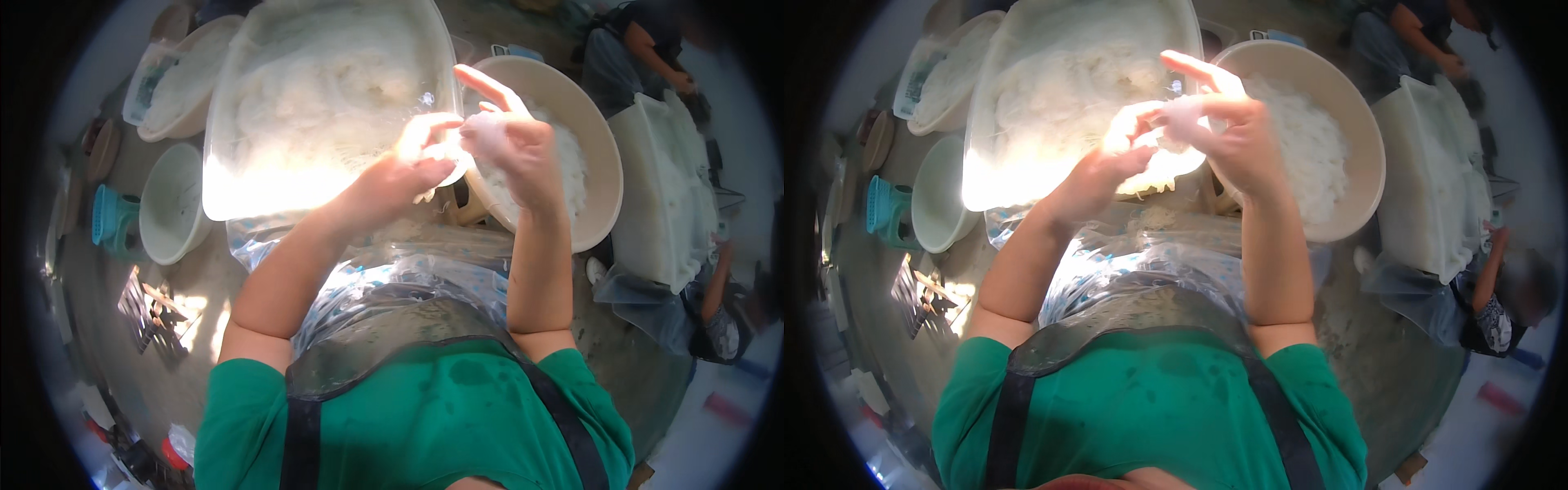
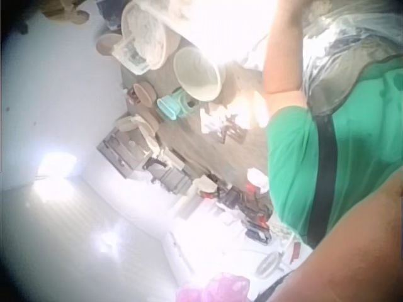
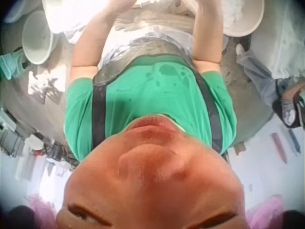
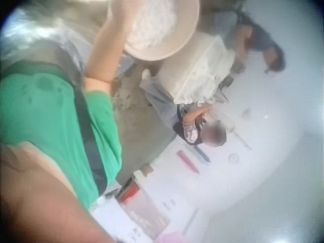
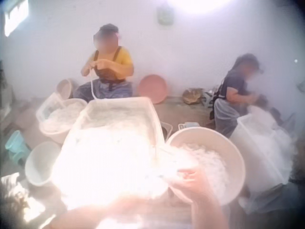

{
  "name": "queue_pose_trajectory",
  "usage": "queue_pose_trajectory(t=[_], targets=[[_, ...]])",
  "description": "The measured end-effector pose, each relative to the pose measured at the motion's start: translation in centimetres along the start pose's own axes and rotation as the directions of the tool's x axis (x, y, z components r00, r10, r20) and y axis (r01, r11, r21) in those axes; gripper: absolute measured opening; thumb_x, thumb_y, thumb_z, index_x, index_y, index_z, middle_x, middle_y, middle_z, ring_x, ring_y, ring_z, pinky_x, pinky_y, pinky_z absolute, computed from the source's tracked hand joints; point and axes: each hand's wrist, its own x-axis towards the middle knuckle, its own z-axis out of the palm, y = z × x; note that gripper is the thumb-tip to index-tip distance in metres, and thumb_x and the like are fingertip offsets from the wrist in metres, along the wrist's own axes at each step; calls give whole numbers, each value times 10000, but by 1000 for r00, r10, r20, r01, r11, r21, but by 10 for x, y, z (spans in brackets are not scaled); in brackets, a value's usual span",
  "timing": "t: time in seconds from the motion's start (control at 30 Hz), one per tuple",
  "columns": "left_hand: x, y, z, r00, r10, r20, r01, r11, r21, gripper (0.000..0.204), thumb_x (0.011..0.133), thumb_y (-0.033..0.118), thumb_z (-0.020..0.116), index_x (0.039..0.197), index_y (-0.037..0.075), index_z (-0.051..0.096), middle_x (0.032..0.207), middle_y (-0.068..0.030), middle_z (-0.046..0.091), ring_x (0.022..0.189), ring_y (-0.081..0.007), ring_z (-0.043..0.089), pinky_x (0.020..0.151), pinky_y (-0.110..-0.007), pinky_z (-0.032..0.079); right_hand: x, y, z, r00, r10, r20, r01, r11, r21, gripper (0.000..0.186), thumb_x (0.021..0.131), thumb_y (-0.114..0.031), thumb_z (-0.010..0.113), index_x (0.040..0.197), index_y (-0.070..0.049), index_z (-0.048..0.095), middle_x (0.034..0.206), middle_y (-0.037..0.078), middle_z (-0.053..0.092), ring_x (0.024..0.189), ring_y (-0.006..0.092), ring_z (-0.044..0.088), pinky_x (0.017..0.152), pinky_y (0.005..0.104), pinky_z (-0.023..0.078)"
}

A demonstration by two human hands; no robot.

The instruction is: The person pulls thin, white, noodle-like strands from a large tub of water and transfers them into a separate bowl. The hands repeatedly dip into the water, grasp the strands, and move them to the bowl, which gradually fills with the processed food.

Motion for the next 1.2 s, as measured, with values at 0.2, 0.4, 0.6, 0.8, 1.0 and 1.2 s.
queue_pose_trajectory(t=[0.2, 0.4, 0.6, 0.8, 1.0, 1.2], targets=[[0, -43, -14, 972, -205, -118, 196, 977, -82, 266, 875, 171, 451, 1106, 59, 521, 810, 26, 454, 689, -70, 400, 623, -195, 345, -9, 39, -14, 942, 205, -267, -18, 824, 567, 191, 911, -307, 535, 951, -135, 607, 1265, 163, 523, 1249, 265, 402, 1006, 482, 267], [14, -51, 7, 898, 388, -208, -285, 873, 396, 141, 887, 79, 391, 797, 93, 499, 697, -11, 463, 611, -116, 432, 548, -270, 366, 0, 17, 6, 988, 154, -14, -51, 413, 909, 138, 959, -194, 457, 976, -103, 559, 943, 182, 637, 561, 87, 512, 480, 222, 379], [32, -23, -8, 873, -140, -467, -61, 919, -390, 253, 873, 84, 356, 630, 150, 365, 583, 40, 302, 498, -87, 275, 455, -232, 225, -3, 20, -11, 965, -14, -261, 34, 997, 73, 276, 871, -164, 594, 1124, -102, 504, 967, 126, 644, 609, 125, 554, 569, 242, 458], [27, 25, -23, 981, 98, 169, 67, 643, -763, 166, 863, 119, 404, 701, 104, 438, 582, 41, 323, 501, -84, 282, 449, -224, 233, -33, 33, 31, 993, -114, -27, 93, 909, -407, 391, 772, -137, 678, 1137, -99, 541, 904, 72, 638, 768, 239, 616, 788, 318, 469], [10, 9, -49, 970, -46, -238, -35, 944, -328, 252, 939, 165, 432, 1066, -35, 517, 848, -56, 535, 743, -144, 511, 658, -260, 461, -10, 32, 51, 999, 16, 50, 2, 940, -340, 114, 861, -157, 583, 894, -48, 568, 736, 107, 596, 675, 265, 587, 627, 329, 469], [-30, 85, -37, 883, 187, -431, -288, 940, -183, 275, 956, 226, 434, 819, -1, 507, 706, -38, 461, 621, -119, 436, 580, -251, 394, 10, 49, 35, 971, 138, 194, -5, 826, -563, 157, 872, -217, 565, 888, -63, 586, 747, 81, 596, 690, 219, 578, 624, 321, 467]])
